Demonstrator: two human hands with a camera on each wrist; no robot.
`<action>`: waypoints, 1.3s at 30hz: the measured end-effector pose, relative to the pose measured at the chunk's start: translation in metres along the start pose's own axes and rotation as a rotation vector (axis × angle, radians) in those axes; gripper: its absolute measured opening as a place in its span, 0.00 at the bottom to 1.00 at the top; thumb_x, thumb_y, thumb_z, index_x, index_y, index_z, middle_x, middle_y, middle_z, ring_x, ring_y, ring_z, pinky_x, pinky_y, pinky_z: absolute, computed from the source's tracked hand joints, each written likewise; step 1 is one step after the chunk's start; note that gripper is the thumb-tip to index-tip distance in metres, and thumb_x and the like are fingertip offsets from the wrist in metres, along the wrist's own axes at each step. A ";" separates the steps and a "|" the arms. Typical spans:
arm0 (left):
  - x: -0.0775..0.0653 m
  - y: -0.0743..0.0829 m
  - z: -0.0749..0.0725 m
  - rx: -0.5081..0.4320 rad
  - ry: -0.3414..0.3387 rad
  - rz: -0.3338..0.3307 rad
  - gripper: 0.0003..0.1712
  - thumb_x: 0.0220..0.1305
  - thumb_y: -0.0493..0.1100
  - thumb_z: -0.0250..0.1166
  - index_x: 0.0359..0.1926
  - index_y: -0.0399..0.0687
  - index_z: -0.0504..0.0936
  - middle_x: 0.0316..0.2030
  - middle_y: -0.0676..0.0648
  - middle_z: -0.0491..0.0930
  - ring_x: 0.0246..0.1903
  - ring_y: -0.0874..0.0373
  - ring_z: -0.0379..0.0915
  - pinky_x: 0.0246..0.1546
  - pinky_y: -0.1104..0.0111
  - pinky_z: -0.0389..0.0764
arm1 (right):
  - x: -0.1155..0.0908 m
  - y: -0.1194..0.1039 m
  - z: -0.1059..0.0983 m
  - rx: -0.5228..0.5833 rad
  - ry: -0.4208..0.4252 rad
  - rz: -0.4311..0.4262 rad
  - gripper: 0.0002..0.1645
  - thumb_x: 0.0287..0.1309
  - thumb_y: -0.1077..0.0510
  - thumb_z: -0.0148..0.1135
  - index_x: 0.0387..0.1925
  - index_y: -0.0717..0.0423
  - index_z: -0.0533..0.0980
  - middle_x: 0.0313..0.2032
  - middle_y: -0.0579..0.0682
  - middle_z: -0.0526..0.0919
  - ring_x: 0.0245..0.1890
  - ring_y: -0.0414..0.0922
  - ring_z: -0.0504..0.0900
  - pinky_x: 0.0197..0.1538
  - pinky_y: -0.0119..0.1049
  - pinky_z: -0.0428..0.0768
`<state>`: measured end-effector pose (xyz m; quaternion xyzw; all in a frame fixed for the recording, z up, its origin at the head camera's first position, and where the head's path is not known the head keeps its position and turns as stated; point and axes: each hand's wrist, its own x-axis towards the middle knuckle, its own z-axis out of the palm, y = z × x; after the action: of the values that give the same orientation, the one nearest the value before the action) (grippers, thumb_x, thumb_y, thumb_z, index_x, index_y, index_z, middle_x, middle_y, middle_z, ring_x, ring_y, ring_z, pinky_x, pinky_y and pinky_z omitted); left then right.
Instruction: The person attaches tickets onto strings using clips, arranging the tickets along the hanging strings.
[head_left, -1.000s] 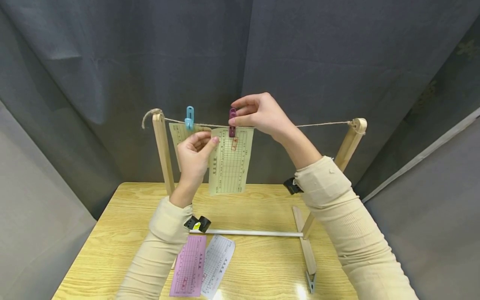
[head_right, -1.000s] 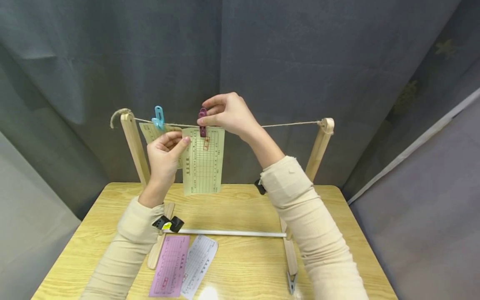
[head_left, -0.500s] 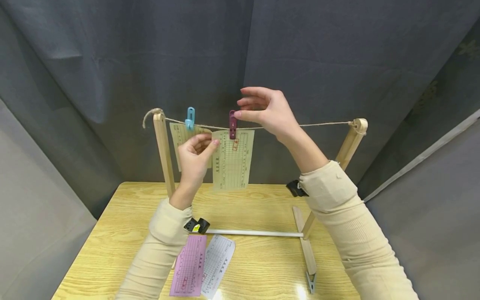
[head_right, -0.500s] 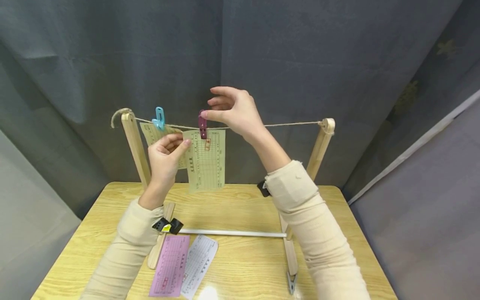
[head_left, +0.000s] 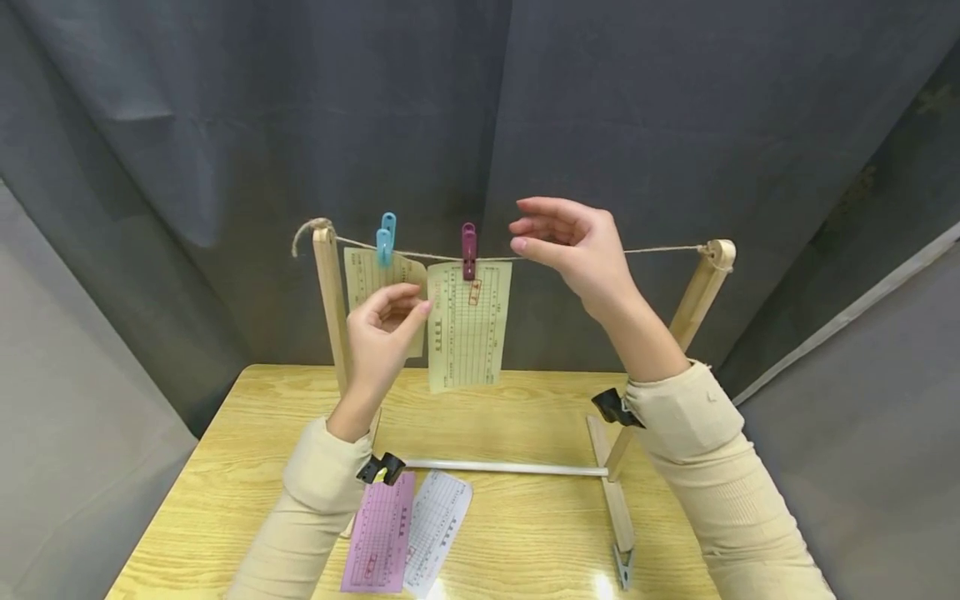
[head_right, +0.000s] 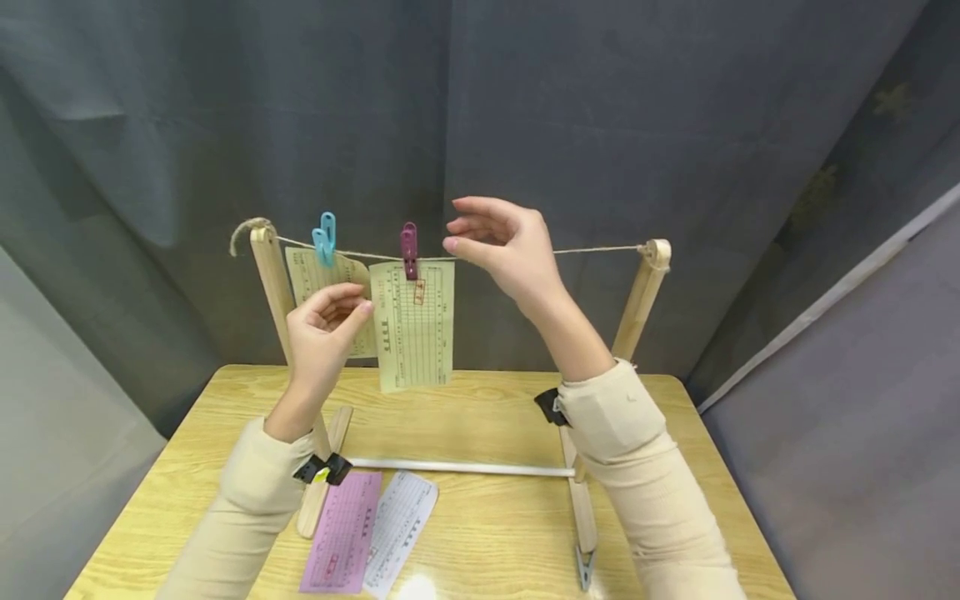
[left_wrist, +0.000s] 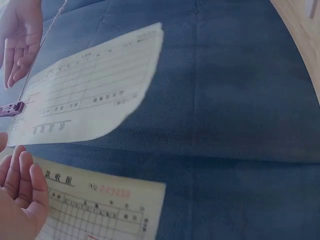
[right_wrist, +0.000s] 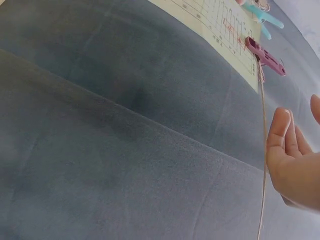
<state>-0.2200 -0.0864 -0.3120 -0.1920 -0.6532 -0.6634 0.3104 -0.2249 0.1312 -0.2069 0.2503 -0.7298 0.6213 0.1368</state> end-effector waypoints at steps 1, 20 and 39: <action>-0.002 0.000 -0.002 0.007 -0.002 0.004 0.11 0.52 0.29 0.65 0.37 0.26 0.78 0.29 0.33 0.79 0.28 0.64 0.75 0.31 0.75 0.76 | -0.003 0.002 -0.001 0.005 -0.005 -0.004 0.23 0.48 0.70 0.64 0.49 0.68 0.73 0.32 0.44 0.83 0.34 0.42 0.80 0.40 0.30 0.77; -0.026 0.000 -0.024 0.061 -0.076 0.093 0.11 0.50 0.26 0.64 0.37 0.24 0.77 0.27 0.34 0.79 0.27 0.66 0.75 0.31 0.75 0.77 | -0.050 0.021 -0.024 0.052 -0.067 -0.037 0.19 0.48 0.73 0.62 0.44 0.57 0.78 0.35 0.47 0.83 0.36 0.42 0.81 0.40 0.31 0.78; -0.073 0.001 -0.046 0.185 -0.346 0.219 0.17 0.39 0.18 0.64 0.36 0.25 0.77 0.22 0.39 0.79 0.22 0.58 0.74 0.24 0.69 0.77 | -0.116 0.077 -0.043 -0.042 -0.178 -0.064 0.17 0.47 0.76 0.60 0.43 0.71 0.75 0.36 0.46 0.83 0.35 0.41 0.81 0.36 0.29 0.79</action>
<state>-0.1590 -0.1200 -0.3631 -0.3432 -0.7302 -0.5202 0.2801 -0.1734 0.2035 -0.3223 0.3248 -0.7436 0.5764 0.0966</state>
